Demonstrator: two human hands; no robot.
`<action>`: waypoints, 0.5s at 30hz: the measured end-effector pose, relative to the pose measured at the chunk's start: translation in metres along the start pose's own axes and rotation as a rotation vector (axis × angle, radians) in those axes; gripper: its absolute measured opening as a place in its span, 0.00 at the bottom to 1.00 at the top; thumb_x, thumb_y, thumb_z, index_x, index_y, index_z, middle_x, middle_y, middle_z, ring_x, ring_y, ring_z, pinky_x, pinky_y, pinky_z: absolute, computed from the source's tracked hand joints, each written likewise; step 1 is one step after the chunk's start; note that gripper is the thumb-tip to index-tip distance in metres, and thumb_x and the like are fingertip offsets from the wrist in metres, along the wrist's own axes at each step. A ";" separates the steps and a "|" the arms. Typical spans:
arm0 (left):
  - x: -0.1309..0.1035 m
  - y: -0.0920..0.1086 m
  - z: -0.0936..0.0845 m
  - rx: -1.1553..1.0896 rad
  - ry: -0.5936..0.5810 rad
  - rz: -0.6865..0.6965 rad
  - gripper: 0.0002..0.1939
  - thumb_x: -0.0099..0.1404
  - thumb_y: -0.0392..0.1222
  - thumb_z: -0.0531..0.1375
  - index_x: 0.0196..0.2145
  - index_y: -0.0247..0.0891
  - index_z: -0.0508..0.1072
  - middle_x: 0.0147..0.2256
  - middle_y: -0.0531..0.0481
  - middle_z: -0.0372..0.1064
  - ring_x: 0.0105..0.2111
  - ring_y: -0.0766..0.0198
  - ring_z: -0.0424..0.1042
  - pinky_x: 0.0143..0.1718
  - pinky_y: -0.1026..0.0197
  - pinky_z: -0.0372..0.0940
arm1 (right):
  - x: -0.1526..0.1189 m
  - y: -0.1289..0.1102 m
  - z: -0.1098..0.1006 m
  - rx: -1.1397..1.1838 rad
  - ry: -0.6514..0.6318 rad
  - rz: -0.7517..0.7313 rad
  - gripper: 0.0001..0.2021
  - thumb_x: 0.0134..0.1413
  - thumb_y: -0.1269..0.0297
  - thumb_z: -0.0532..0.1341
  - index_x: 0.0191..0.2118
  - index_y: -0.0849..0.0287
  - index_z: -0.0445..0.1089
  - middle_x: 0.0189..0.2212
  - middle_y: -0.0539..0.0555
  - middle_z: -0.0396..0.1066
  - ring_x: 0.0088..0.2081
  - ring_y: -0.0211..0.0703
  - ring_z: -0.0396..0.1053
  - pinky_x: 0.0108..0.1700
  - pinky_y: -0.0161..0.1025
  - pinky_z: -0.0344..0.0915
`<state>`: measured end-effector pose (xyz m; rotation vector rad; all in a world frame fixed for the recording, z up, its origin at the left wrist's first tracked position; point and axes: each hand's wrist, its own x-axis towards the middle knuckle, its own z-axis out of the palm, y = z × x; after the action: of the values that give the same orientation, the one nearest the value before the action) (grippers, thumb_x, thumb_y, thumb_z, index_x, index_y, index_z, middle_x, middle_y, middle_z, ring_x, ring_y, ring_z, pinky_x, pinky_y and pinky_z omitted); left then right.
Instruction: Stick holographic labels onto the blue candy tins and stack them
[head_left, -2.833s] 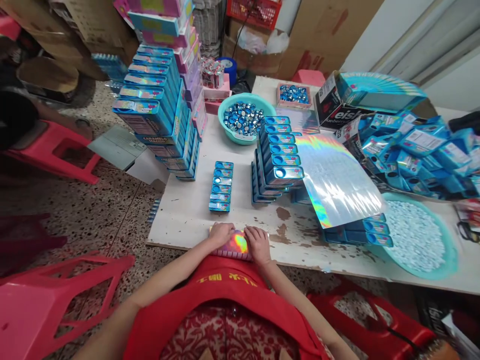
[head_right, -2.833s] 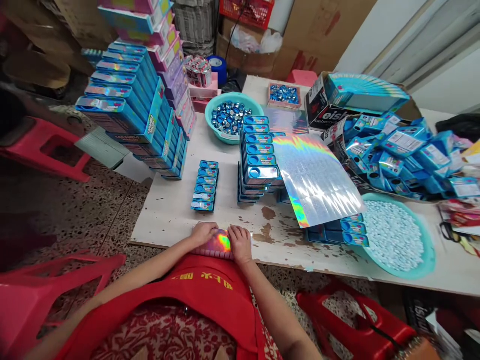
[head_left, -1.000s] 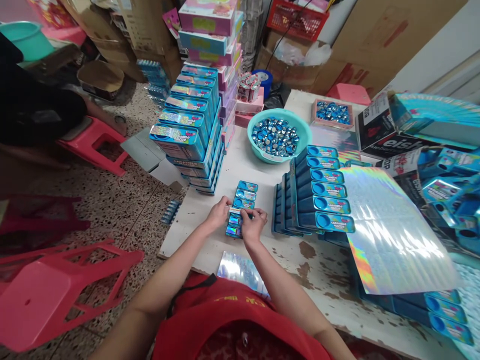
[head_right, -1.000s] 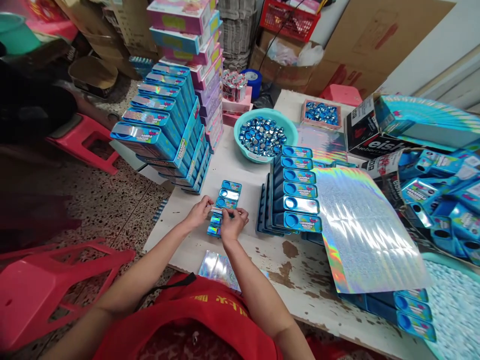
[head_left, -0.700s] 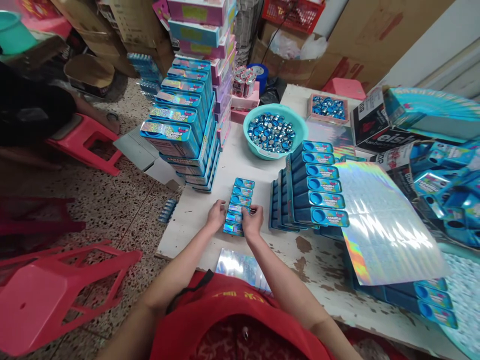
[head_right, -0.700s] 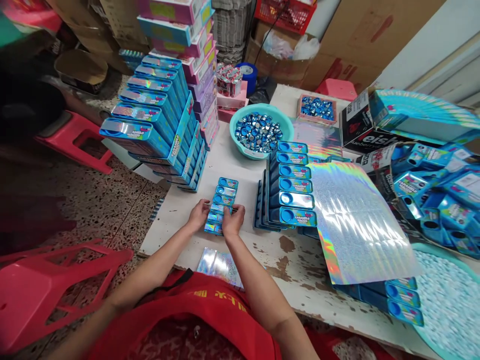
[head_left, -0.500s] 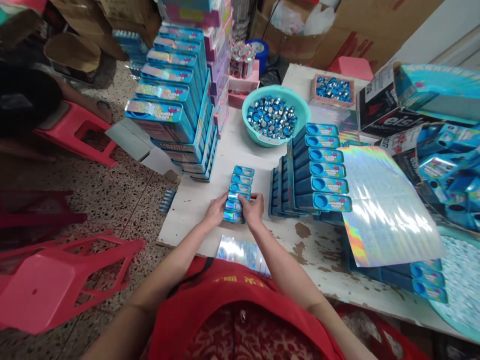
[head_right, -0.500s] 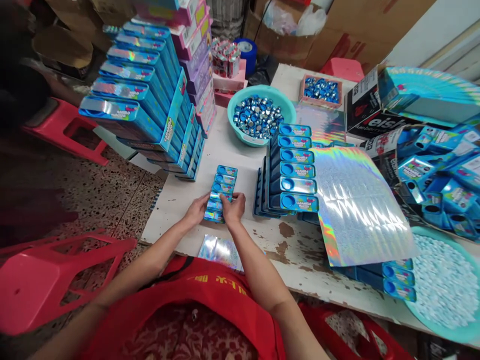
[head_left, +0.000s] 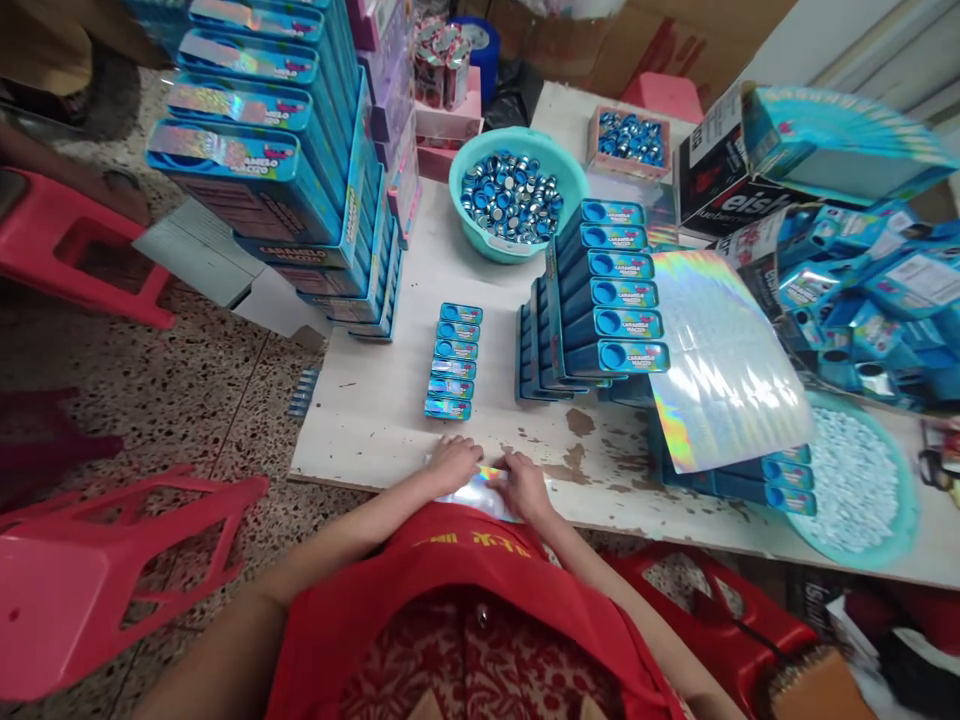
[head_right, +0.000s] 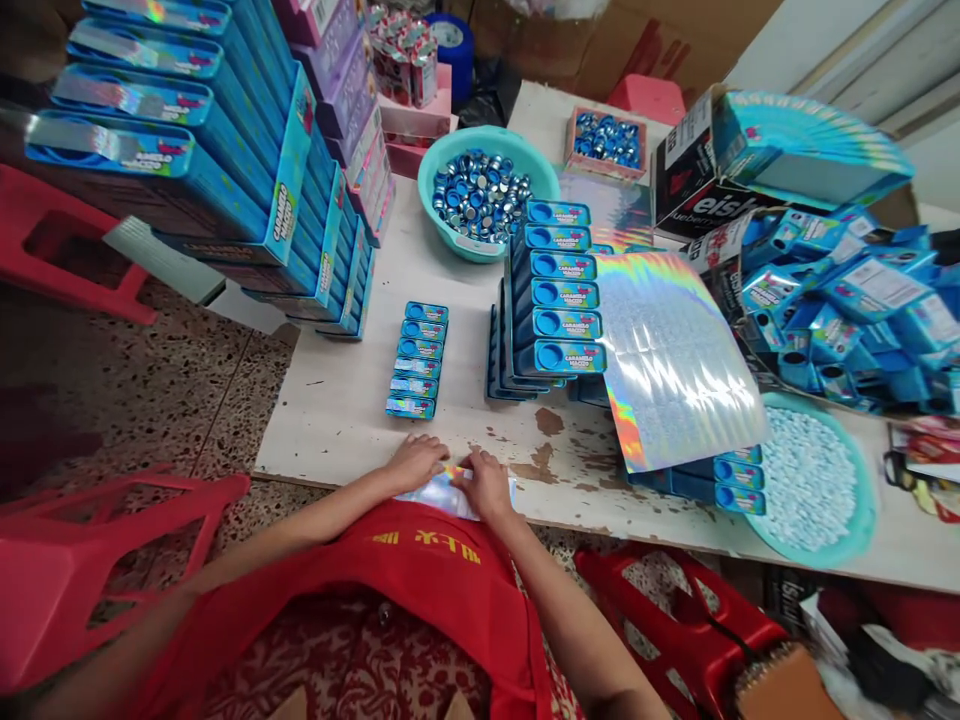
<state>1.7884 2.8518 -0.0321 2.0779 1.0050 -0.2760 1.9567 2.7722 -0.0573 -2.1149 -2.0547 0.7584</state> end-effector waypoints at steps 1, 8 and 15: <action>0.005 0.000 0.000 -0.007 -0.009 -0.012 0.10 0.62 0.40 0.55 0.39 0.39 0.74 0.43 0.43 0.69 0.47 0.53 0.65 0.48 0.53 0.57 | 0.001 -0.001 -0.001 0.018 0.021 -0.009 0.09 0.48 0.57 0.65 0.33 0.55 0.70 0.31 0.53 0.70 0.35 0.46 0.66 0.35 0.39 0.58; 0.017 -0.009 0.000 -0.123 -0.006 -0.186 0.11 0.62 0.39 0.52 0.37 0.40 0.74 0.39 0.48 0.74 0.42 0.58 0.70 0.37 0.62 0.60 | -0.003 -0.008 0.003 -0.135 0.193 -0.188 0.12 0.58 0.61 0.57 0.47 0.52 0.70 0.42 0.57 0.71 0.44 0.49 0.63 0.43 0.44 0.57; 0.022 -0.005 0.003 -0.128 0.022 -0.228 0.12 0.61 0.38 0.51 0.35 0.40 0.75 0.38 0.46 0.75 0.41 0.57 0.71 0.35 0.60 0.60 | -0.012 -0.007 0.009 -0.161 0.214 -0.261 0.10 0.59 0.64 0.56 0.44 0.56 0.70 0.48 0.57 0.69 0.48 0.49 0.61 0.46 0.44 0.55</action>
<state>1.7997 2.8642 -0.0480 1.8571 1.2433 -0.2968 1.9469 2.7588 -0.0592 -1.8503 -2.2726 0.3274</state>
